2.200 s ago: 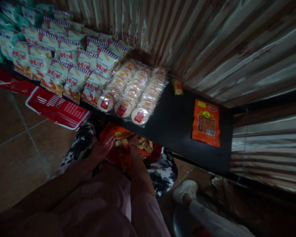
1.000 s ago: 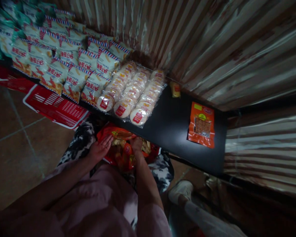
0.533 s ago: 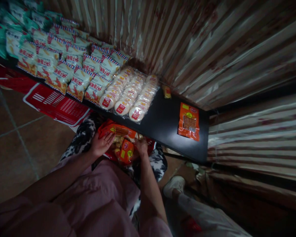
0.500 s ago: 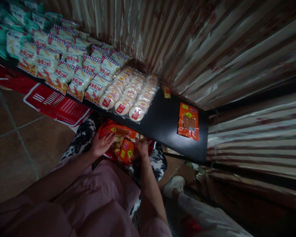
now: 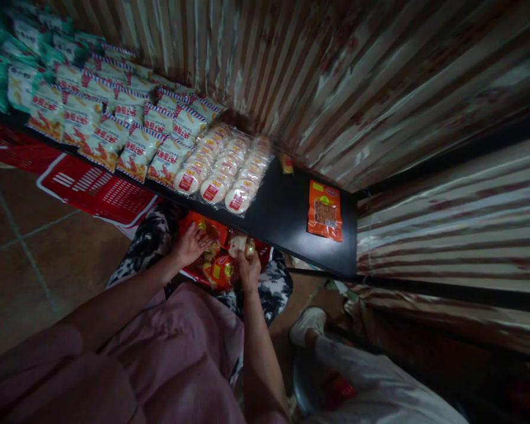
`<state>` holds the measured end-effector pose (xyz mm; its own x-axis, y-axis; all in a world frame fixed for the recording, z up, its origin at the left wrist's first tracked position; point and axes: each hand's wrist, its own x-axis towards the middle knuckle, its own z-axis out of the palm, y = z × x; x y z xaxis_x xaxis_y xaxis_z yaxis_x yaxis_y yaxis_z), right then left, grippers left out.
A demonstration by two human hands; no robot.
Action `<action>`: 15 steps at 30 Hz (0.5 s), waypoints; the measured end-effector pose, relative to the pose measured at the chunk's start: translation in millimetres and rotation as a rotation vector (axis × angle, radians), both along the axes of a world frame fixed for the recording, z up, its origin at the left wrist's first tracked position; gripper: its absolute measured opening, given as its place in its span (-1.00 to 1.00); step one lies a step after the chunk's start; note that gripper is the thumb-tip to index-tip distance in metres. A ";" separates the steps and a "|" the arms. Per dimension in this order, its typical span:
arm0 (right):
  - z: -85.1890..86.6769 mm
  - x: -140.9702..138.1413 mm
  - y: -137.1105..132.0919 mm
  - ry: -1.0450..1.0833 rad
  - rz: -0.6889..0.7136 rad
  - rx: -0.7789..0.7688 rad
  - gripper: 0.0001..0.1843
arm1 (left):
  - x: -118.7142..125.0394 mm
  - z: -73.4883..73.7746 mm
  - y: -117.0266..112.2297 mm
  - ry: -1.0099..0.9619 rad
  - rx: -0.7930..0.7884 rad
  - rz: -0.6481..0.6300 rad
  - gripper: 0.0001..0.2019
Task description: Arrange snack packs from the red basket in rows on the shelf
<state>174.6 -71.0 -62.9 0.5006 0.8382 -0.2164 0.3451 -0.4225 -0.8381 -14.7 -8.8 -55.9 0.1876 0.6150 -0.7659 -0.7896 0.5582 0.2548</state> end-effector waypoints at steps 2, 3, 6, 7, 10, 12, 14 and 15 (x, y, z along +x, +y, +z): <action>6.8 -18.2 -1.6 -0.148 0.087 -0.047 -0.51 | -4.2 -0.8 2.1 -0.007 -0.026 0.007 -0.84; 8.6 -30.4 -2.5 -0.187 0.148 -0.068 -0.49 | -8.0 -1.3 2.8 -0.005 -0.025 0.016 -0.85; 6.2 -72.7 -7.0 -0.268 0.342 -0.184 -0.45 | -24.0 -2.2 5.2 0.034 0.008 0.043 -0.87; 3.5 -85.9 -8.8 -0.272 0.383 -0.207 -0.45 | -29.5 -2.2 5.9 0.053 -0.005 0.003 -0.83; -6.9 -112.1 -13.1 -0.280 0.455 -0.295 -0.45 | -39.4 -1.6 4.9 0.173 -0.074 -0.214 -0.80; -13.0 -115.4 -14.5 -0.239 0.453 -0.319 -0.44 | -38.4 -1.9 -0.8 0.284 -0.035 -0.270 -0.89; -17.3 -108.5 -14.7 -0.165 0.391 -0.302 -0.46 | -32.5 -3.5 -9.8 0.374 0.067 -0.256 -0.92; -18.6 -102.6 -14.7 -0.121 0.346 -0.277 -0.49 | -28.6 -4.5 -14.6 0.406 0.108 -0.266 -0.90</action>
<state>71.9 -85.7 -81.6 0.2369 0.8795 -0.4128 0.5936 -0.4674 -0.6551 -43.3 -23.5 -60.4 0.0484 0.6660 -0.7444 -0.4485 0.6804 0.5796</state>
